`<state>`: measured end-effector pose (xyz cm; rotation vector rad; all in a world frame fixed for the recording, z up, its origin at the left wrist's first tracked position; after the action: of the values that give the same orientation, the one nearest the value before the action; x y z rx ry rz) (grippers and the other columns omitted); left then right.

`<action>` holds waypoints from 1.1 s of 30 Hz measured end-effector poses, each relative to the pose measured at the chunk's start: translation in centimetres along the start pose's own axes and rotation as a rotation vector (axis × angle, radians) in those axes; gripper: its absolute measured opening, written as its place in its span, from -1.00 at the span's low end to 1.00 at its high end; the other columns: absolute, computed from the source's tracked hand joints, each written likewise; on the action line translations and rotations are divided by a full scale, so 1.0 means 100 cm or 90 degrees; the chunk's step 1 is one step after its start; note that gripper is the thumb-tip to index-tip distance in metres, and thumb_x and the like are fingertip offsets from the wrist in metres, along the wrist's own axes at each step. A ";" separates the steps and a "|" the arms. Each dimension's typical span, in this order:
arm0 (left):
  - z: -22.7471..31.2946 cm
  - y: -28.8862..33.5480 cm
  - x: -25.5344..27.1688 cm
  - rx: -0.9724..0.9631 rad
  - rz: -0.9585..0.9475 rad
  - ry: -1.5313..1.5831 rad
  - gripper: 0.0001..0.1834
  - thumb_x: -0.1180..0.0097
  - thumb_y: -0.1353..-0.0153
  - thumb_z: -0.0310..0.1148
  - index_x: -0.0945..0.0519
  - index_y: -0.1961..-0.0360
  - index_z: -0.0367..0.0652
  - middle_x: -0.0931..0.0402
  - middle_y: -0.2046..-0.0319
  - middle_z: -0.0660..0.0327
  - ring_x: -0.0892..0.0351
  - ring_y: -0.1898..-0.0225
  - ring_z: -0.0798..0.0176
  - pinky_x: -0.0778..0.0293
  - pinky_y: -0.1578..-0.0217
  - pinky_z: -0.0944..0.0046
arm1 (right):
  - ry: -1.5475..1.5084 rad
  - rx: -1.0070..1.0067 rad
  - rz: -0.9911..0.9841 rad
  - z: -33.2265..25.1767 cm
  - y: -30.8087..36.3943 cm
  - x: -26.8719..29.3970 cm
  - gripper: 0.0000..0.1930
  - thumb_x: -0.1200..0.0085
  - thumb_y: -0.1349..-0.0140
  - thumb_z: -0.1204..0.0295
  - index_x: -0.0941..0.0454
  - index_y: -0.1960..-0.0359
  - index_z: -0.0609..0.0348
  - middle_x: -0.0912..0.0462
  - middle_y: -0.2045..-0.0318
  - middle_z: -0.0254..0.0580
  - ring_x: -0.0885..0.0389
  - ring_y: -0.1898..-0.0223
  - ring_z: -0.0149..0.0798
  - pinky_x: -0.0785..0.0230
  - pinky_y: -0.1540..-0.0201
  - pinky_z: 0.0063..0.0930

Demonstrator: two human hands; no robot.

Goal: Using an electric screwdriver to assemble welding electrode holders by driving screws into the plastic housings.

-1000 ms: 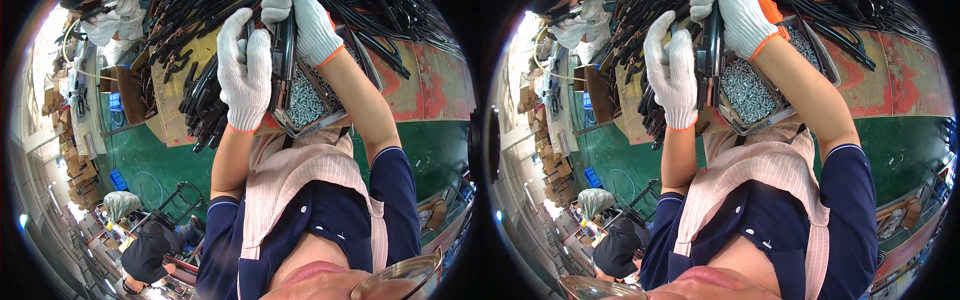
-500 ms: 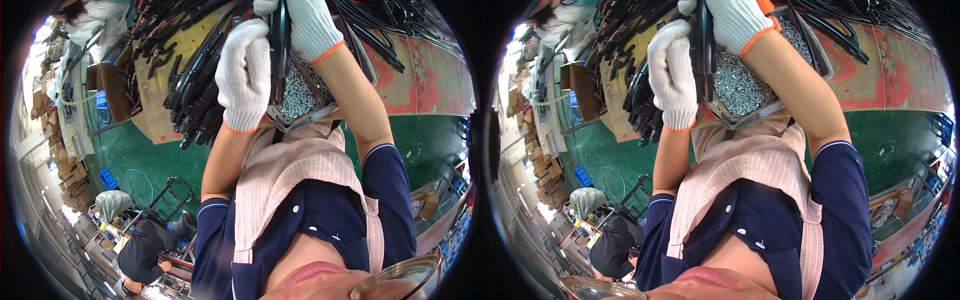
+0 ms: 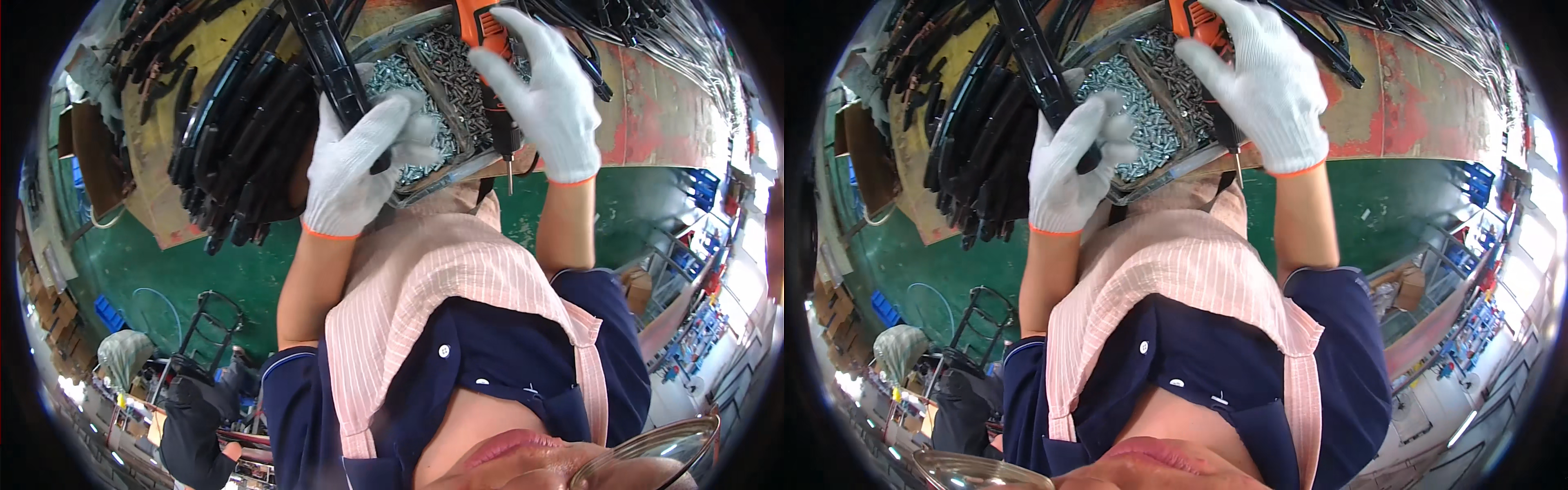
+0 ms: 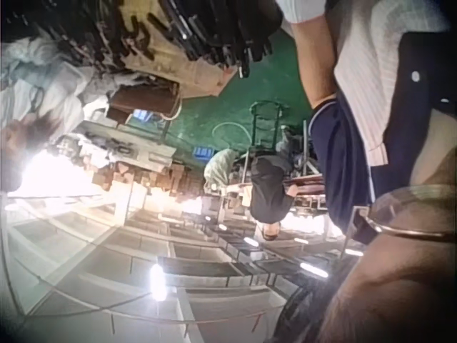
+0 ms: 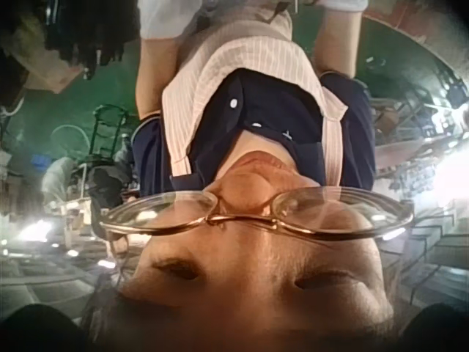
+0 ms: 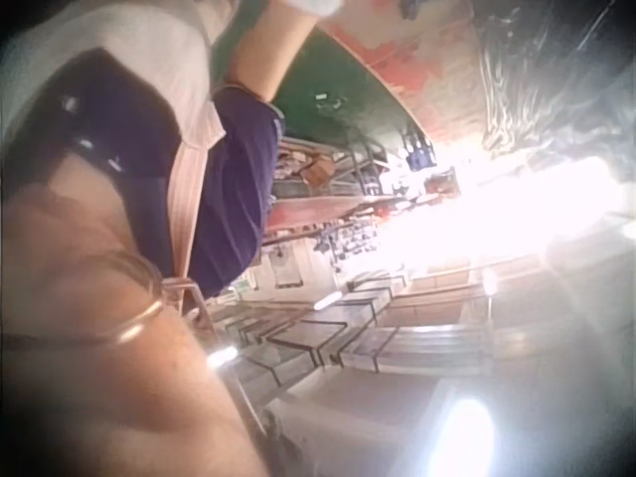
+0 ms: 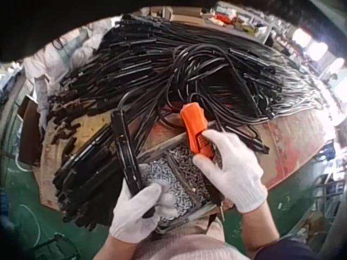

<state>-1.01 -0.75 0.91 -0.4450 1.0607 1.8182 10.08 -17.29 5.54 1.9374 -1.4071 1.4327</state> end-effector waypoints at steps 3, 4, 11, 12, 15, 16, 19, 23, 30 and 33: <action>0.003 -0.004 0.015 0.052 -0.067 -0.034 -0.67 -0.08 -0.37 -0.48 -0.35 -0.12 -0.09 -0.43 0.63 0.24 -0.27 0.82 0.44 -0.13 0.87 0.45 | -0.057 -0.103 -0.002 0.013 0.019 -0.021 -0.26 -0.33 -0.14 0.19 -0.29 -0.33 0.11 -0.48 -0.20 0.15 -0.54 -0.13 0.14 -0.41 -0.14 -0.23; 0.003 -0.005 0.018 0.057 -0.076 -0.015 -0.68 -0.07 -0.37 -0.48 -0.36 -0.11 -0.08 -0.43 0.63 0.24 -0.26 0.83 0.44 -0.11 0.86 0.46 | -0.051 -0.147 -0.018 0.012 0.017 -0.020 -0.25 -0.33 -0.14 0.18 -0.28 -0.33 0.11 -0.48 -0.20 0.16 -0.54 -0.14 0.14 -0.41 -0.14 -0.23; 0.006 -0.002 0.025 0.026 -0.134 0.080 -0.78 0.03 -0.46 -0.36 -0.40 -0.08 -0.03 -0.46 0.57 0.25 -0.19 0.82 0.50 -0.08 0.83 0.49 | -0.338 -0.151 0.003 0.021 0.001 -0.027 -0.65 -0.21 -0.26 0.28 -0.55 0.00 0.20 -0.60 0.25 -0.34 -0.61 0.26 -0.39 -0.48 0.16 -0.49; 0.008 -0.003 0.025 0.021 -0.170 0.113 -0.82 0.06 -0.47 -0.33 -0.41 -0.05 -0.03 -0.47 0.55 0.26 -0.19 0.82 0.51 -0.08 0.83 0.50 | -0.505 -0.231 -0.027 0.035 0.006 -0.018 -0.66 -0.25 -0.16 0.36 -0.52 0.05 0.19 -0.57 0.23 -0.34 -0.56 0.30 -0.42 -0.43 0.20 -0.47; 0.003 -0.001 0.030 0.010 -0.216 0.130 -0.66 0.23 -0.54 -0.20 -0.42 -0.18 -0.08 -0.37 0.44 0.28 -0.15 0.78 0.56 -0.08 0.77 0.56 | -1.080 0.094 -0.268 0.070 -0.020 -0.010 -0.49 -0.27 -0.14 0.26 -0.39 -0.10 0.05 -0.53 0.09 -0.21 -0.56 0.16 -0.30 -0.43 0.07 -0.35; 0.001 -0.003 0.030 0.009 -0.226 0.121 -0.57 0.30 -0.56 -0.14 -0.42 -0.26 -0.11 -0.31 0.39 0.29 -0.13 0.76 0.58 -0.08 0.74 0.58 | -1.117 0.346 -0.349 0.073 -0.048 -0.010 -0.34 -0.25 -0.16 0.07 -0.29 -0.25 -0.04 -0.52 -0.06 -0.08 -0.58 0.02 -0.14 -0.41 -0.05 -0.24; 0.002 -0.007 0.035 0.028 -0.174 0.060 -0.80 0.04 -0.46 -0.27 -0.42 0.01 -0.12 -0.40 0.52 0.29 -0.20 0.79 0.56 -0.10 0.81 0.53 | -1.449 0.257 -0.104 0.024 -0.027 -0.005 -0.47 -0.28 -0.11 0.29 -0.37 -0.12 0.00 -0.51 0.12 -0.21 -0.55 0.16 -0.30 -0.44 0.05 -0.35; 0.006 -0.002 0.022 0.016 -0.091 0.017 -0.68 -0.19 -0.31 -0.44 -0.38 -0.02 -0.12 -0.41 0.59 0.30 -0.27 0.78 0.52 -0.14 0.83 0.50 | -1.461 0.053 0.047 0.012 0.017 0.014 -0.53 -0.33 -0.12 0.42 -0.45 -0.07 -0.05 -0.47 0.37 -0.51 -0.45 0.35 -0.50 -0.43 0.10 -0.57; 0.005 -0.004 0.017 -0.002 -0.053 -0.027 -0.51 -0.26 -0.25 -0.49 -0.34 -0.14 -0.12 -0.45 0.58 0.26 -0.29 0.78 0.50 -0.12 0.83 0.50 | -1.122 0.083 0.214 0.003 0.034 0.002 -0.68 -0.11 -0.32 0.32 -0.38 -0.05 0.07 -0.38 0.42 -0.43 -0.32 0.40 -0.43 -0.25 0.29 -0.47; 0.003 -0.004 0.022 -0.014 -0.059 -0.024 -0.49 -0.27 -0.24 -0.50 -0.33 -0.15 -0.12 -0.46 0.57 0.25 -0.29 0.78 0.50 -0.11 0.84 0.50 | -1.144 0.091 0.202 0.003 0.037 -0.011 -0.87 -0.02 -0.33 0.46 -0.45 0.16 0.25 -0.48 0.35 -0.06 -0.41 0.40 -0.20 -0.39 0.29 -0.24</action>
<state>-1.72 0.79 -0.63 -0.4638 0.9802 1.7503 7.08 -18.60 3.49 3.2297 -2.1501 -0.7254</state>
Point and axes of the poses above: each hand's wrist, its own y-axis away from the middle knuckle, its own x-axis out of the back of the hand, z = x × y, the point moved 2 cm from there along -y, towards the middle knuckle
